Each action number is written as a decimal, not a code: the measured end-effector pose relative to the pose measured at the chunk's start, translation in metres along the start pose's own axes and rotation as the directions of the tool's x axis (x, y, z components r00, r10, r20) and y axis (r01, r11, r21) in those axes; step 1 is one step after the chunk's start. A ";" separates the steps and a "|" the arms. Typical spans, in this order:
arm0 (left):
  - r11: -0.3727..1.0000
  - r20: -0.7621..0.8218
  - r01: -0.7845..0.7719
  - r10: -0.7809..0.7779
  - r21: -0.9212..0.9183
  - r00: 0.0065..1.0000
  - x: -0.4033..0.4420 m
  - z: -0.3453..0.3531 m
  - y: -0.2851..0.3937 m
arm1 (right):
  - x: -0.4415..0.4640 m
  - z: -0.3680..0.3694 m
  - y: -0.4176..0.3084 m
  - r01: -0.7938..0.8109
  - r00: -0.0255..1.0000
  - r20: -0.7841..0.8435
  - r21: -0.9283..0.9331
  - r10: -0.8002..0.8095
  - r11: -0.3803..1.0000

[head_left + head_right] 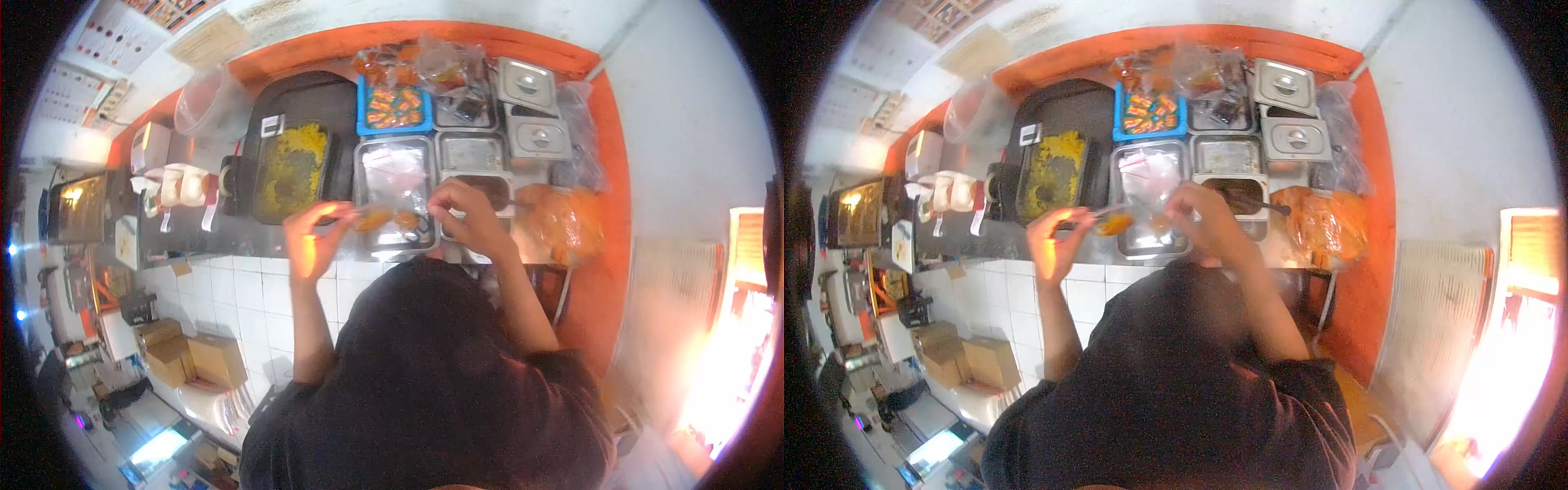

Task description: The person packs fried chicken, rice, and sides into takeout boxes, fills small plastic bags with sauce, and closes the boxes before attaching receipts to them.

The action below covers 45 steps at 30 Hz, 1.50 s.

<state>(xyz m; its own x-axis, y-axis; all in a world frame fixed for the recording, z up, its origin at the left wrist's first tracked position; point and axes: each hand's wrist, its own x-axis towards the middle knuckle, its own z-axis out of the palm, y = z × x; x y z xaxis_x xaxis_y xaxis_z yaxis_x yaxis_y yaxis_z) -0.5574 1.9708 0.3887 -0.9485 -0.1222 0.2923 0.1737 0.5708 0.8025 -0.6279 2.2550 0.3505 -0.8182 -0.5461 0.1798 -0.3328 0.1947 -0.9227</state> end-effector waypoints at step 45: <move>0.742 -0.453 0.666 -0.571 0.071 0.684 -0.215 -0.597 -0.391 | 0.474 0.634 -0.015 -0.053 0.997 0.036 -0.380 0.072 0.923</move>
<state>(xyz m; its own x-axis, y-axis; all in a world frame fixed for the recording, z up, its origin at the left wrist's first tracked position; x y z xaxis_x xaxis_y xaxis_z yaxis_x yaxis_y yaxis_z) -0.2627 1.2890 0.3229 -0.6283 -0.7776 -0.0223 -0.5217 0.3998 0.7537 -0.7133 1.4763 0.2336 -0.8227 -0.5595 0.1003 -0.4420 0.5188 -0.7318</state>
